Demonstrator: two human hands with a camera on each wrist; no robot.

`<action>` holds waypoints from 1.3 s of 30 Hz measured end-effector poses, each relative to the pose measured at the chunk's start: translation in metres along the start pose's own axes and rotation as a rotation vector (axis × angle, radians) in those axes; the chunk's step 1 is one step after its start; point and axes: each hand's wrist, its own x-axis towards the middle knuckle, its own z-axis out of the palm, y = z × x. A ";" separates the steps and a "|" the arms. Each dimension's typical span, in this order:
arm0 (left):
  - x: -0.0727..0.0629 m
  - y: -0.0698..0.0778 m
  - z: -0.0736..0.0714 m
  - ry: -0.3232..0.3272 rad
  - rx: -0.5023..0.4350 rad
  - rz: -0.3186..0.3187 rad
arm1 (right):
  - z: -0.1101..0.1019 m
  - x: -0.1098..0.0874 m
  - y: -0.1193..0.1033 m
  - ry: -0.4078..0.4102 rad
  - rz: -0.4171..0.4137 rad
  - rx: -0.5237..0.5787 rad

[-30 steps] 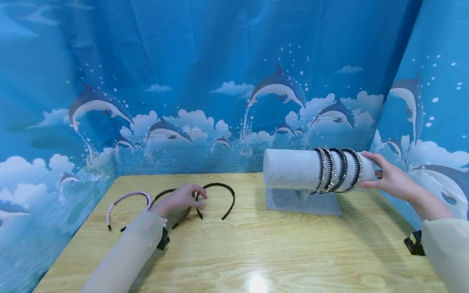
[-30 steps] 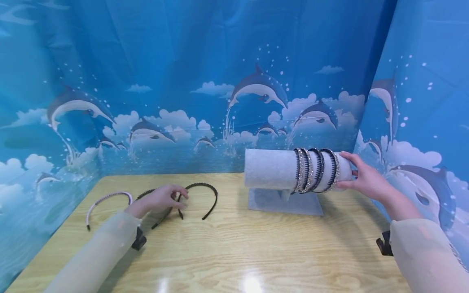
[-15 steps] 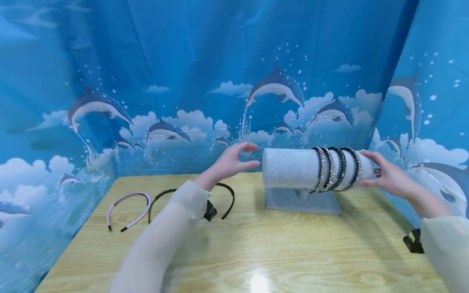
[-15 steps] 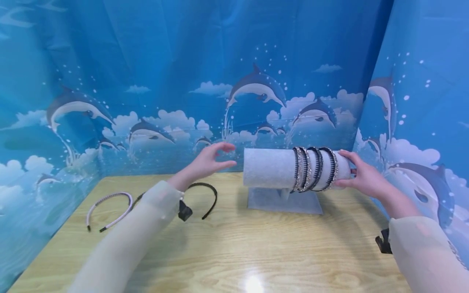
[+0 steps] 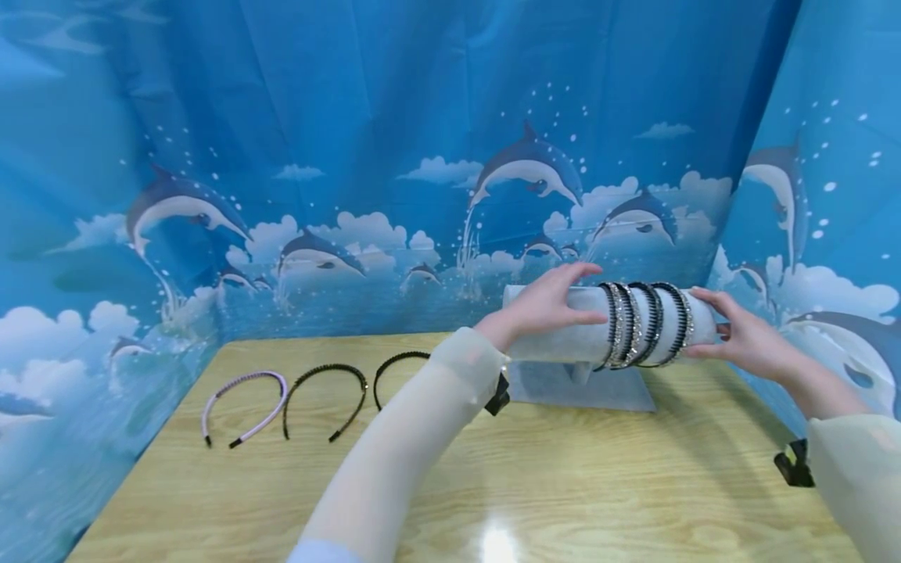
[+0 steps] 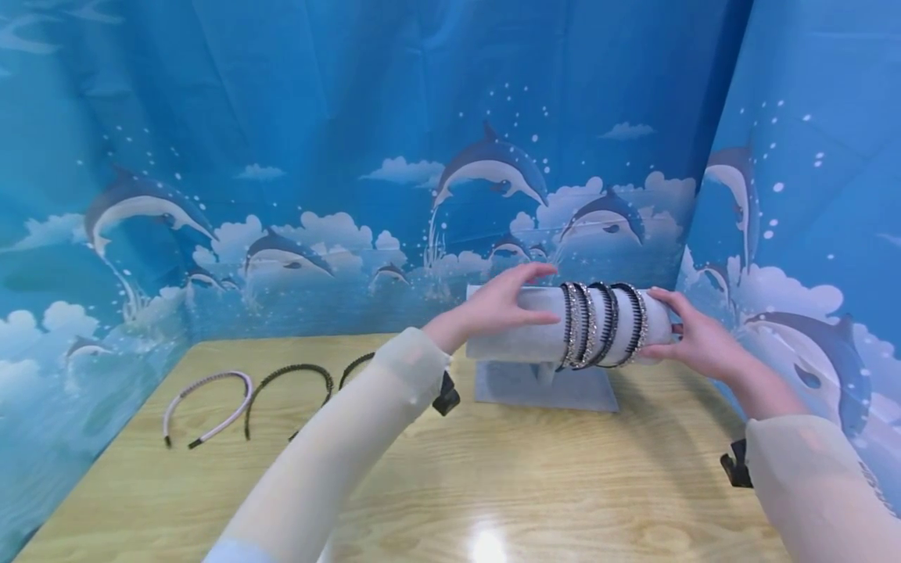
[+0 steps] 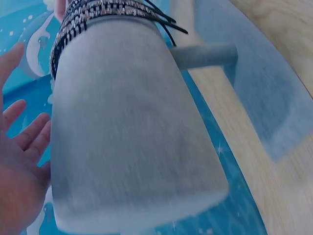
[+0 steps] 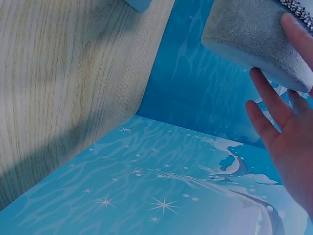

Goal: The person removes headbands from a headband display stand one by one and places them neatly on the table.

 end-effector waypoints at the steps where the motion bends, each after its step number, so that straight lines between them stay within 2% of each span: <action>1: 0.003 0.003 0.003 -0.010 0.002 0.001 | 0.000 0.000 0.000 0.002 -0.002 0.001; 5: 0.013 0.011 0.012 -0.050 0.014 -0.021 | 0.000 -0.001 0.001 0.006 -0.006 -0.004; 13: 0.021 0.015 0.024 -0.082 0.187 -0.045 | 0.001 -0.002 0.001 0.010 0.011 -0.015; 18: 0.024 0.018 0.028 -0.083 0.251 -0.068 | -0.002 -0.003 0.001 0.012 0.014 -0.033; 29: 0.024 0.020 0.032 0.019 0.241 -0.135 | -0.001 -0.004 0.001 0.003 0.022 -0.006; 39: 0.017 0.013 0.027 0.037 0.226 -0.120 | 0.001 -0.001 0.000 0.004 0.001 0.013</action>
